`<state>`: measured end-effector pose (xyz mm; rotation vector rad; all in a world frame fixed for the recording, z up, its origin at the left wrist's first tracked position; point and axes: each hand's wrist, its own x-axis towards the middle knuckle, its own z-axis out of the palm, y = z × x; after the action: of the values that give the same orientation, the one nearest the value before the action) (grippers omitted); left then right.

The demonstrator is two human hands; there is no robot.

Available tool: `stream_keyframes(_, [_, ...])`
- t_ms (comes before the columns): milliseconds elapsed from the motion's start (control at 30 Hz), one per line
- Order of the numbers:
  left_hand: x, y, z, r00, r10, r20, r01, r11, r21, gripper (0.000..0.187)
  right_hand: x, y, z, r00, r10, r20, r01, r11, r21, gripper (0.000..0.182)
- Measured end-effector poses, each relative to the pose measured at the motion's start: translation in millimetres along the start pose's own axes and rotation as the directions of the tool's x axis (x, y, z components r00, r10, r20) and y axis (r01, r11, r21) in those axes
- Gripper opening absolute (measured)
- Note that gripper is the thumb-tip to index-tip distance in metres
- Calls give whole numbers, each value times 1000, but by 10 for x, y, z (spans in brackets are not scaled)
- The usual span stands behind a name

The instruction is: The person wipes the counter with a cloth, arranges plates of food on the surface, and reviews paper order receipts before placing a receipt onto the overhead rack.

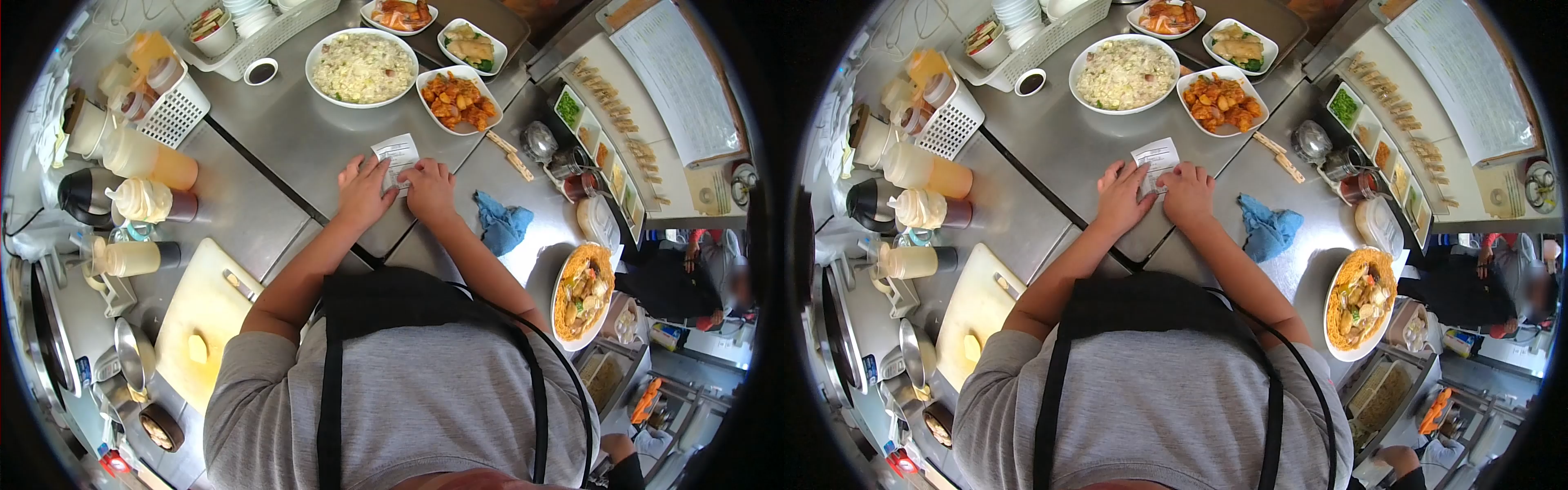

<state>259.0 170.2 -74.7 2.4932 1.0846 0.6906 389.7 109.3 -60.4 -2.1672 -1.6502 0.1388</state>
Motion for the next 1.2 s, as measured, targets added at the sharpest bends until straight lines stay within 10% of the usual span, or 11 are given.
stream_keyframes(1200, [4,24,-17,1000,-7,-27,6,999,-42,47,-182,82,-7,997,1,-74,3,998,56,23])
